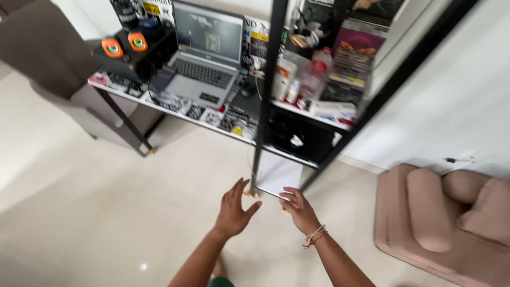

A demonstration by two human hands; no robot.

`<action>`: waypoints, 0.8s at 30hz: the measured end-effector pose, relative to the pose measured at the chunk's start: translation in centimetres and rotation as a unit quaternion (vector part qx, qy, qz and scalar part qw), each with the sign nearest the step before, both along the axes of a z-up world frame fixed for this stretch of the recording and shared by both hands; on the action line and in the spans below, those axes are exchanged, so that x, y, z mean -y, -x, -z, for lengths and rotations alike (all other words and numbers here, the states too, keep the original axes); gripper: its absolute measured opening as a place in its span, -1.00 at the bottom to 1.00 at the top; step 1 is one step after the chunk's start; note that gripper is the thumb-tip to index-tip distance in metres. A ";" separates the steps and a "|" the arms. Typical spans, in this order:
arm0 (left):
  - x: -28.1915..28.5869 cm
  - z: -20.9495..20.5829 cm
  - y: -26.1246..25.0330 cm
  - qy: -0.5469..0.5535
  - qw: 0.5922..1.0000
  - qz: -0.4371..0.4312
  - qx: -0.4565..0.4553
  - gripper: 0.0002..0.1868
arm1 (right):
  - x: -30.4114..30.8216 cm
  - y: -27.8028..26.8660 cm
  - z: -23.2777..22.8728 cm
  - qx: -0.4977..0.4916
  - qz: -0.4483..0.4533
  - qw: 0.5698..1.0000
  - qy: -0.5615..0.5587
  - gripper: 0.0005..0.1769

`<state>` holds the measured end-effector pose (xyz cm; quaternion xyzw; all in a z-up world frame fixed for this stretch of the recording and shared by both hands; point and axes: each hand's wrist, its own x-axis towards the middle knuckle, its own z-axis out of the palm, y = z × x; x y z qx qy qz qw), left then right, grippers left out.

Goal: Tidying up a bedroom by hanging a shirt on a rack, moving a chair, folding a blanket, and closing a laptop.

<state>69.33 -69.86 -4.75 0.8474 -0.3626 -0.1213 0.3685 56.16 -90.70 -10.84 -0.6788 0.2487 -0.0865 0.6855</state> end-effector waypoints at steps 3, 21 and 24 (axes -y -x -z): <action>-0.5 -0.6 -7.2 0.000 1.000 -0.006 -0.022 -0.19 | -2.6 -7.9 -0.2 -0.043 0.002 0.999 -0.012 -0.39; 3.7 -2.9 -21.4 0.052 0.981 0.185 -0.002 -0.18 | -2.5 -18.8 -5.7 0.007 0.162 0.982 0.095 -0.33; 6.1 -3.9 -19.4 0.045 0.973 0.226 -0.013 -0.19 | -1.8 -15.5 -7.1 0.007 0.182 0.977 0.110 -0.31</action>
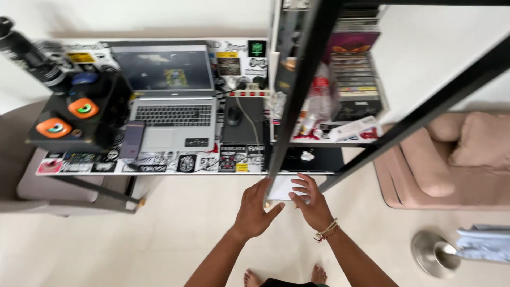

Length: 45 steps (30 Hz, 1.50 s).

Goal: Tidying up a bedroom by hanging a shirt on a rack, moving a chair, folding a blanket, and closing a laptop.

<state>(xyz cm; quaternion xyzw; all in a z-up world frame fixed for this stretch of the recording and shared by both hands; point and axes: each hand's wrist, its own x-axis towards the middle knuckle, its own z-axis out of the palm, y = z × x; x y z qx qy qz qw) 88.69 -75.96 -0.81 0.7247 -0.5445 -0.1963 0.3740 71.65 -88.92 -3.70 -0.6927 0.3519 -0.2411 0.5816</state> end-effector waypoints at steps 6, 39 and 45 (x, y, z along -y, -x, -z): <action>6.5 -4.4 7.3 -0.076 0.985 0.147 -0.039 -0.29 | 5.1 9.6 -0.6 0.039 0.098 0.994 0.028 -0.28; 56.4 -22.0 25.0 0.276 0.942 -0.029 0.188 -0.21 | 49.2 25.9 -20.7 0.059 0.048 0.956 0.282 -0.28; 64.2 -24.8 22.0 0.275 0.934 -0.070 0.216 -0.27 | 57.1 22.1 -24.1 0.039 0.052 0.939 0.338 -0.35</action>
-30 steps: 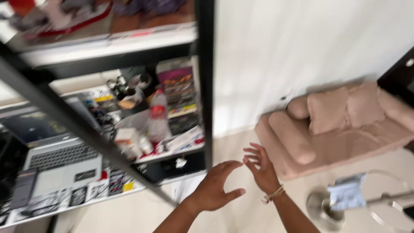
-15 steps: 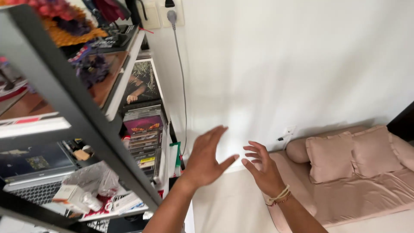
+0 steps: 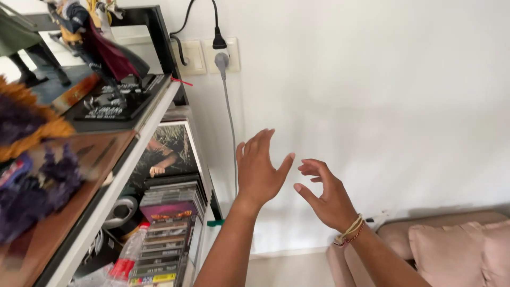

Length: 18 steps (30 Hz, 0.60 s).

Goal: Tidying up a bedroom by hanging a shirt on a rack, moving a chair, folding a blanket, and closing a laptop.

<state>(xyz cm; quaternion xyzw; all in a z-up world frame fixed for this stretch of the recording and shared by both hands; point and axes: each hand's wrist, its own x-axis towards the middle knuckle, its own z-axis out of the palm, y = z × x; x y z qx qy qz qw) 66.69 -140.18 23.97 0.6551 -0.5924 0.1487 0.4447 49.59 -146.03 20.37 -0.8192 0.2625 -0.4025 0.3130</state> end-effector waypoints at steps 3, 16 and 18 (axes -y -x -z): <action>2.2 -1.6 -2.7 0.035 0.998 -0.039 0.018 -0.31 | 3.6 -2.6 -1.2 0.009 -0.016 1.000 0.010 -0.47; 7.0 -8.8 -12.0 0.043 0.969 -0.234 0.066 -0.60 | 18.1 -20.8 -15.1 0.119 -0.149 0.938 0.290 -0.66; 8.0 -9.5 -12.9 0.027 0.963 -0.255 0.083 -0.63 | 20.6 -23.7 -16.0 0.128 -0.115 0.929 0.327 -0.62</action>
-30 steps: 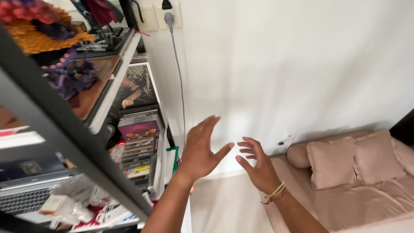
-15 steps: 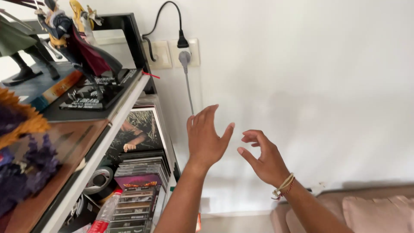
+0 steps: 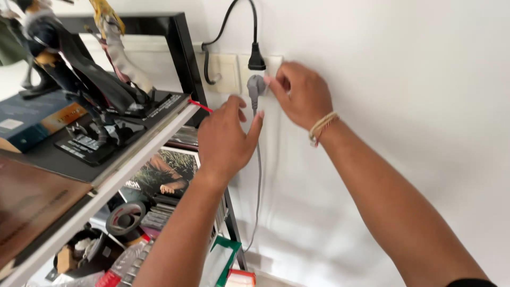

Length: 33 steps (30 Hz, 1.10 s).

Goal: Tidying up a bedroom by hanging a shirt on a rack, moving a chair, folding a blanket, and closing a laptop.

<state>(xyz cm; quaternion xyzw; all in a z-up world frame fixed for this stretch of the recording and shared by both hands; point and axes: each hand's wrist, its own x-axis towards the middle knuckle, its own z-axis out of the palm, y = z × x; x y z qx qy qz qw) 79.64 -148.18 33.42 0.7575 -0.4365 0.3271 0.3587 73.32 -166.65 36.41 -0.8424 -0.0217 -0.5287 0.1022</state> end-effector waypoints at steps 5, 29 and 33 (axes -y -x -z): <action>2.4 -1.3 -0.9 -0.003 0.999 -0.032 0.011 -0.63 | 1.5 -2.4 -1.0 0.009 -0.005 0.999 0.050 -0.60; 3.7 -1.9 -3.2 -0.058 0.995 -0.052 0.067 -0.67 | 1.8 -2.5 -0.9 -0.026 0.013 0.998 0.050 -0.65; 3.6 -1.9 -3.6 -0.081 0.994 -0.041 0.058 -0.65 | 1.6 -2.4 -1.1 -0.045 0.025 0.998 0.043 -0.64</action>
